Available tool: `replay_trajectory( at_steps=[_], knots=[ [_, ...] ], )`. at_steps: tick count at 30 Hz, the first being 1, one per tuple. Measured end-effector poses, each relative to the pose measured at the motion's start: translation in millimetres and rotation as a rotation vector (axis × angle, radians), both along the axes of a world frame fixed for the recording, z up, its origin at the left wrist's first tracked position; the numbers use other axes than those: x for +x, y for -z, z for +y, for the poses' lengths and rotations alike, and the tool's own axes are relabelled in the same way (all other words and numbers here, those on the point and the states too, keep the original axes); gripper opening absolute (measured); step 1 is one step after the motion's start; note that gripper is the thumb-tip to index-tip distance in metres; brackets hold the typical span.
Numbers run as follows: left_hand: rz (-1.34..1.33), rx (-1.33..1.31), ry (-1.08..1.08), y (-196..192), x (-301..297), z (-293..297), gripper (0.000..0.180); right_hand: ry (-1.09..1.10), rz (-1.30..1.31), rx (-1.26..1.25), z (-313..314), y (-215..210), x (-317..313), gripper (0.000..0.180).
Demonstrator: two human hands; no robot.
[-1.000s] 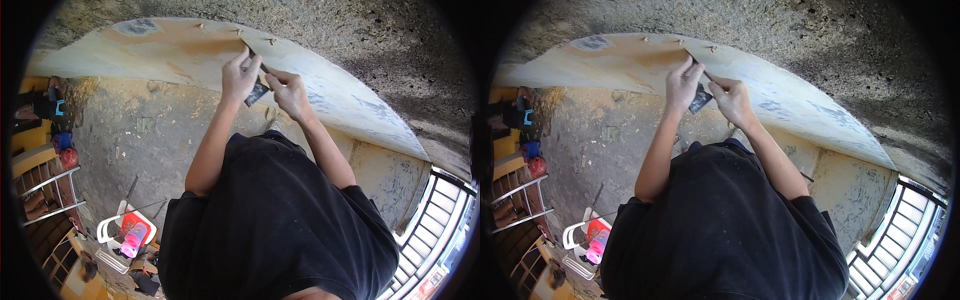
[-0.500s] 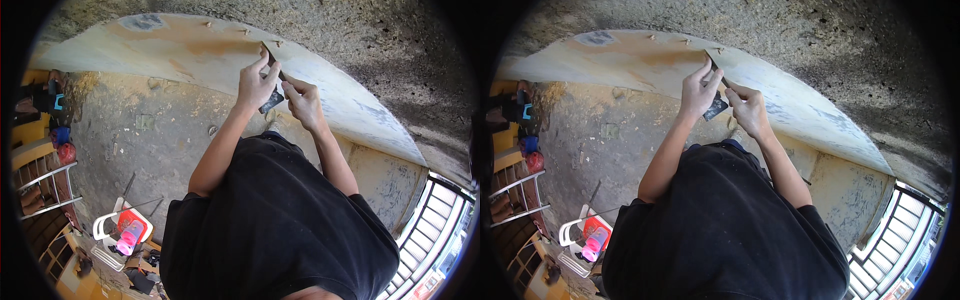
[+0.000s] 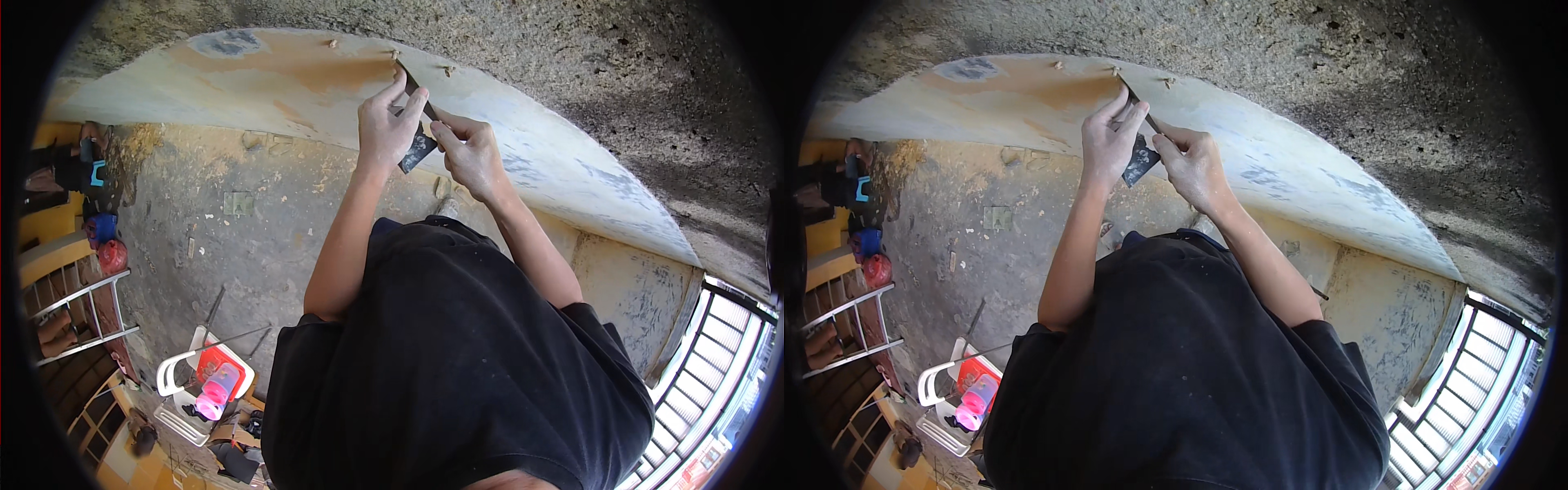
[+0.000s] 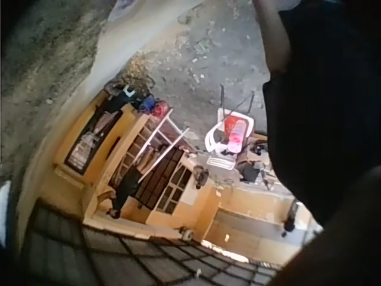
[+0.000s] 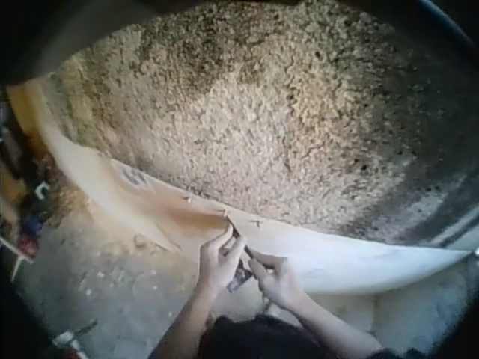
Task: Scraping paint or plaster from a wall using a putty knife and sandpaper.
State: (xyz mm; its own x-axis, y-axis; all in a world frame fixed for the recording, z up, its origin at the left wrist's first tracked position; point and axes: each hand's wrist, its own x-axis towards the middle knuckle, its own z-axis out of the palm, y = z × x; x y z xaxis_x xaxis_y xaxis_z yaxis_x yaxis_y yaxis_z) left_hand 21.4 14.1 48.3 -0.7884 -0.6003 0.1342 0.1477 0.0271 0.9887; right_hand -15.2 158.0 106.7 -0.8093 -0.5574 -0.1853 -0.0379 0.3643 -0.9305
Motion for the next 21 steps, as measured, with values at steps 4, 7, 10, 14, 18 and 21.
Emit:
replay_trajectory(
  at_steps=[4, 7, 10, 14, 18, 21],
  knots=[
    [-0.115, -0.091, -0.007, -8, 2, 11, 0.057, -0.001, -0.054, 0.027, 16, -13, -5, 0.036],
    [-0.06, -0.016, -0.012, -8, 0, 7, 0.057, -0.01, -0.033, 0.04, 9, -11, -7, 0.037],
    [-0.043, 0.011, 0.01, -7, 1, -4, 0.058, -0.054, 0.016, 0.037, 2, -6, -8, 0.037],
    [-0.078, -0.088, -0.016, -13, 4, 14, 0.06, 0.009, -0.08, 0.049, 12, -20, -4, 0.037],
    [0.016, 0.032, 0.047, -10, 2, -3, 0.06, 0.005, -0.124, 0.05, 7, -19, 0, 0.034],
    [0.024, -0.035, -0.021, -8, 1, 7, 0.056, -0.004, -0.149, -0.018, 9, -21, 2, 0.03]
  ],
)
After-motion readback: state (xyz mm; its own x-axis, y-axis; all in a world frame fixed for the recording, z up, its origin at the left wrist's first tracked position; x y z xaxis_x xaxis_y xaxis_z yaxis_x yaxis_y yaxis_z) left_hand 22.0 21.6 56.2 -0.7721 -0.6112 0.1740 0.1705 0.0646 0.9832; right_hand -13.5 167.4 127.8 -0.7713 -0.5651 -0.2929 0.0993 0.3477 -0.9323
